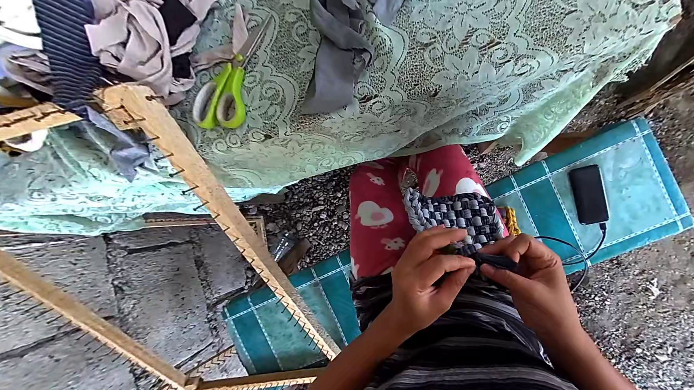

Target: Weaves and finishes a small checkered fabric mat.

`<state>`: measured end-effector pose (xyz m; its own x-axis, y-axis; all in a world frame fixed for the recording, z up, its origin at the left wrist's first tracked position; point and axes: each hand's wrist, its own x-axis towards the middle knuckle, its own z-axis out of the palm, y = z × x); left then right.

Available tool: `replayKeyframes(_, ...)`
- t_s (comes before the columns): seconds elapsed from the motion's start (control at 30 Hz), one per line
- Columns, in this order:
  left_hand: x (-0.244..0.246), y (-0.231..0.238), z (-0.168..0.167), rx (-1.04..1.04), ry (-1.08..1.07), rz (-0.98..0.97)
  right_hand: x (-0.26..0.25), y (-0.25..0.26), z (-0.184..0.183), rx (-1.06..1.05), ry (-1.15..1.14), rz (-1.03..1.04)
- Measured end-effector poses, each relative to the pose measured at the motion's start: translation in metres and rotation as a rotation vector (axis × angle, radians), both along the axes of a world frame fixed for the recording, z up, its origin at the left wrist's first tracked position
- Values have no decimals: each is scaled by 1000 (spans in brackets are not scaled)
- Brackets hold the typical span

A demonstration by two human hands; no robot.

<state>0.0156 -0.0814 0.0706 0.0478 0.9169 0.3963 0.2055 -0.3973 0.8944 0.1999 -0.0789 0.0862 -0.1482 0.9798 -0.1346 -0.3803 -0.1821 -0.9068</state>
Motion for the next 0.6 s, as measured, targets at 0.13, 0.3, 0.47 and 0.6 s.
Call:
replayKeyframes(0.13, -6, -10, 13, -40, 22, 93, -3, -1, 2, 137, -97, -48)
replayKeyframes(0.3, -8, -19, 37, -266, -67, -93, -8, -1, 1, 357, -302, -134)
replayKeyframes(0.47, -6, -16, 50, -429, -129, -130, -11, -2, -1, 383, -326, -130)
replayKeyframes(0.6, -3, -15, 52, -449, -99, -142, -10, -3, -1, 404, -317, -130)
